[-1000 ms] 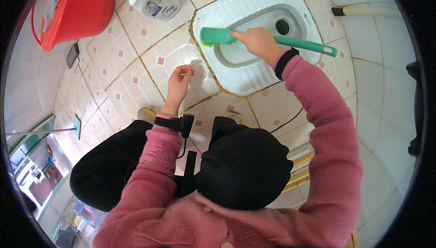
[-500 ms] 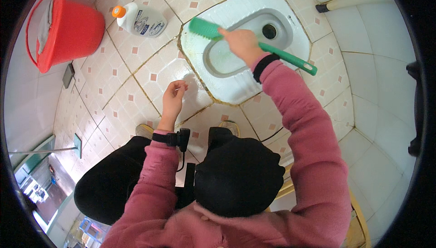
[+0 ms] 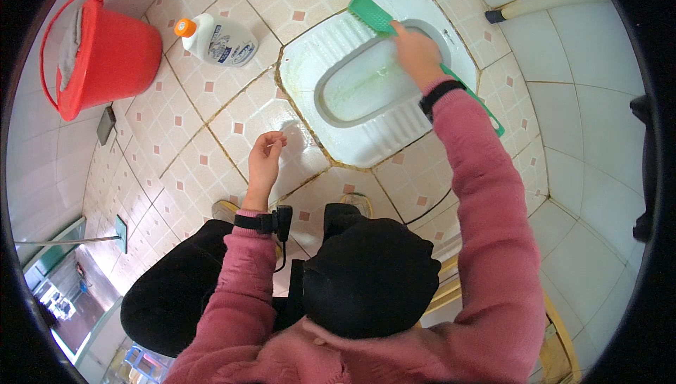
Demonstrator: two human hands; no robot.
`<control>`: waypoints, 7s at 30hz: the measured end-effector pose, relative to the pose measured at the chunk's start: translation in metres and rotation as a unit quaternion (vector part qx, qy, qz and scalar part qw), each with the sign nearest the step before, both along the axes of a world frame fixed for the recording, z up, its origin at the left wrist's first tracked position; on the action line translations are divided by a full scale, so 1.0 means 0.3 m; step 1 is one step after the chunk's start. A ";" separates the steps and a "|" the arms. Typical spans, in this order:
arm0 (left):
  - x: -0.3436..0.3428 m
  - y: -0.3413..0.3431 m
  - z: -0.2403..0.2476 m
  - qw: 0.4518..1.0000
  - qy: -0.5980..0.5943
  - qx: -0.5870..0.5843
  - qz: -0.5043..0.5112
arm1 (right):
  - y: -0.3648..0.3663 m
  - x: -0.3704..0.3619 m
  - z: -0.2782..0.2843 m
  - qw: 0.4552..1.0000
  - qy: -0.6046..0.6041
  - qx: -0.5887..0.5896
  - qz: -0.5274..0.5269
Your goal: The person enters a tiled bathroom, mops the floor with a flat mop, then squats to clean a squat toilet. They pour liquid cleaner into the bowl and scrub it with a green toilet brush.
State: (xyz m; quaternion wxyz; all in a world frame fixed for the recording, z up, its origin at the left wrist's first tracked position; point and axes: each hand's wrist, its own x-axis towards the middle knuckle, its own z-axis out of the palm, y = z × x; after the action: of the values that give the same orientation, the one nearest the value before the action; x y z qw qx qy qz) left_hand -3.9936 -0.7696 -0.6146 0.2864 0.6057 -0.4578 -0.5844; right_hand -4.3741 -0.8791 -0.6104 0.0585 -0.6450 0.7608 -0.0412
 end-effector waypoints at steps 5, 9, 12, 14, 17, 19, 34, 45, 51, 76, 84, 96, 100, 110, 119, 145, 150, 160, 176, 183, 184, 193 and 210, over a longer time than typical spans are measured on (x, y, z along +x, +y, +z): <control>0.005 0.004 -0.003 1.000 -0.007 -0.003 -0.003 | 0.159 -0.090 0.012 0.999 0.002 -0.027 0.046; -0.011 0.012 -0.021 1.000 0.005 -0.002 -0.011 | 0.275 -0.104 -0.074 0.988 0.085 -0.038 0.119; -0.027 0.007 -0.026 1.000 0.009 0.002 -0.013 | 0.309 -0.061 -0.145 0.986 0.116 -0.022 0.120; -0.031 0.003 -0.020 1.000 0.004 0.002 -0.018 | 0.303 -0.015 -0.182 0.989 0.110 0.027 0.094; -0.028 0.000 -0.007 1.000 0.000 0.000 -0.023 | 0.290 0.067 -0.220 0.994 0.081 0.035 0.060; -0.025 0.001 -0.003 1.000 0.000 0.004 -0.019 | 0.278 0.106 -0.237 0.996 0.060 0.034 0.048; 0.005 0.022 -0.020 1.000 -0.007 0.021 -0.014 | 0.185 -0.117 -0.268 0.987 0.086 -0.046 -0.131; -0.041 0.029 -0.025 0.998 -0.019 0.020 -0.050 | 0.279 0.099 -0.249 0.996 0.008 -0.086 -0.004; -0.040 0.023 -0.024 0.998 -0.025 0.022 -0.055 | 0.196 -0.033 -0.279 0.994 0.054 -0.065 -0.065; -0.086 0.035 -0.035 0.998 0.006 0.020 -0.060 | 0.302 0.135 -0.245 0.996 -0.027 -0.057 -0.057; -0.092 0.041 -0.034 0.997 0.002 0.019 -0.070 | 0.344 0.252 -0.224 0.989 -0.045 -0.091 0.110; -0.036 0.032 -0.030 0.999 -0.002 0.027 -0.038 | 0.239 0.007 -0.243 0.998 -0.024 -0.054 -0.014; -0.030 0.041 -0.038 0.999 0.004 0.024 -0.039 | 0.210 -0.062 -0.260 0.996 0.003 -0.041 -0.084; -0.005 0.039 -0.042 0.999 0.007 0.021 -0.030 | 0.178 -0.135 -0.246 0.979 0.073 -0.031 -0.189; -0.037 0.048 -0.050 0.999 0.008 0.031 -0.028 | 0.267 0.084 -0.235 0.998 0.018 -0.035 -0.054; -0.059 0.047 -0.030 0.998 -0.007 0.017 -0.055 | 0.186 0.103 -0.194 0.932 -0.061 -0.023 0.357; -0.049 0.048 -0.023 0.998 -0.013 0.029 -0.053 | 0.090 -0.059 -0.145 0.888 0.030 -0.001 0.458; -0.043 0.054 -0.036 0.998 -0.013 0.029 -0.052 | -0.057 -0.269 -0.090 0.812 0.339 0.039 0.473; -0.048 0.058 -0.023 0.998 0.002 0.033 -0.045 | -0.035 0.046 -0.112 0.816 0.069 -0.046 0.573; -0.063 0.062 -0.016 0.998 -0.005 0.033 -0.053 | 0.046 0.122 -0.122 0.884 -0.007 0.023 0.466; -0.065 0.064 -0.017 0.998 -0.004 0.034 -0.055 | 0.064 0.131 -0.130 0.899 -0.013 0.035 0.437; -0.085 0.077 -0.035 0.997 -0.004 0.032 -0.072 | 0.215 0.158 -0.212 0.979 -0.101 0.049 0.168; -0.055 0.066 -0.024 0.998 -0.005 0.014 -0.068 | 0.277 -0.119 -0.219 0.991 -0.121 0.043 -0.046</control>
State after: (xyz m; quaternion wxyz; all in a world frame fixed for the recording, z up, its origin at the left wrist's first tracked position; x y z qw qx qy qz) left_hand -4.0100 -0.7497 -0.6219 0.2351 0.5806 -0.4907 -0.6057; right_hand -4.4098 -0.7960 -0.6760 0.1754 -0.5966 0.7780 -0.0889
